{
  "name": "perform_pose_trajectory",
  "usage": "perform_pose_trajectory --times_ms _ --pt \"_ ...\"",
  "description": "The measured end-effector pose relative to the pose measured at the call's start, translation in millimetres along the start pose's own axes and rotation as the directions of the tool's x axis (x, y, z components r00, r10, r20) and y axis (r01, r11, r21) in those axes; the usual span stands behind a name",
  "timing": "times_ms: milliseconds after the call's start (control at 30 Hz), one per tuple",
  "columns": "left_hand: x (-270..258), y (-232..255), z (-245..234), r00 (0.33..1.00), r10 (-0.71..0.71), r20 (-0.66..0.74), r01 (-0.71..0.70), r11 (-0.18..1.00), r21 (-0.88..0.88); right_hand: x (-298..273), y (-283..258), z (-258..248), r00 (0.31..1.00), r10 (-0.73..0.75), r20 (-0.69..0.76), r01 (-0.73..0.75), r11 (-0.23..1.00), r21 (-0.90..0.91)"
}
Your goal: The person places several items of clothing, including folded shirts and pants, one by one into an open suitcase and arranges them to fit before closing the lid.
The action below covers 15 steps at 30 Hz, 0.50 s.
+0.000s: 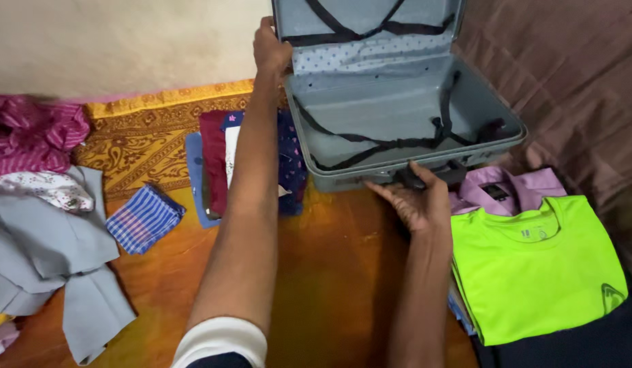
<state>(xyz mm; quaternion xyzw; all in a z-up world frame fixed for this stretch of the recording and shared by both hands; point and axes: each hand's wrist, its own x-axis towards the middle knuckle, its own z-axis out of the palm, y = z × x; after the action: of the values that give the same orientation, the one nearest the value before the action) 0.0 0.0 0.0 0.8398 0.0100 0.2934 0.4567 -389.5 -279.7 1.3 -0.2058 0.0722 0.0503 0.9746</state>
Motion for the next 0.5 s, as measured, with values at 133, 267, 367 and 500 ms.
perform_pose_trajectory --times_ms 133,267,367,500 --pt "-9.8 35.1 -26.8 0.99 0.074 -0.123 -0.076 0.997 -0.016 9.5 -0.3 -15.4 0.997 -0.051 -0.056 0.049 0.998 -0.029" --pt "-32.2 63.3 -66.9 0.994 0.004 -0.105 0.002 0.999 0.054 12.9 0.8 -25.9 0.991 -0.135 -0.002 0.133 0.982 -0.136" --pt "-39.8 80.6 -89.3 0.983 0.084 -0.166 -0.072 0.995 0.075 14.2 5.7 -22.4 0.986 -0.164 0.029 0.166 0.973 -0.161" --pt "-38.5 103.5 -130.2 0.93 0.271 -0.247 -0.27 0.962 0.04 5.3 10.3 4.2 0.97 -0.207 0.131 0.231 0.949 -0.214"
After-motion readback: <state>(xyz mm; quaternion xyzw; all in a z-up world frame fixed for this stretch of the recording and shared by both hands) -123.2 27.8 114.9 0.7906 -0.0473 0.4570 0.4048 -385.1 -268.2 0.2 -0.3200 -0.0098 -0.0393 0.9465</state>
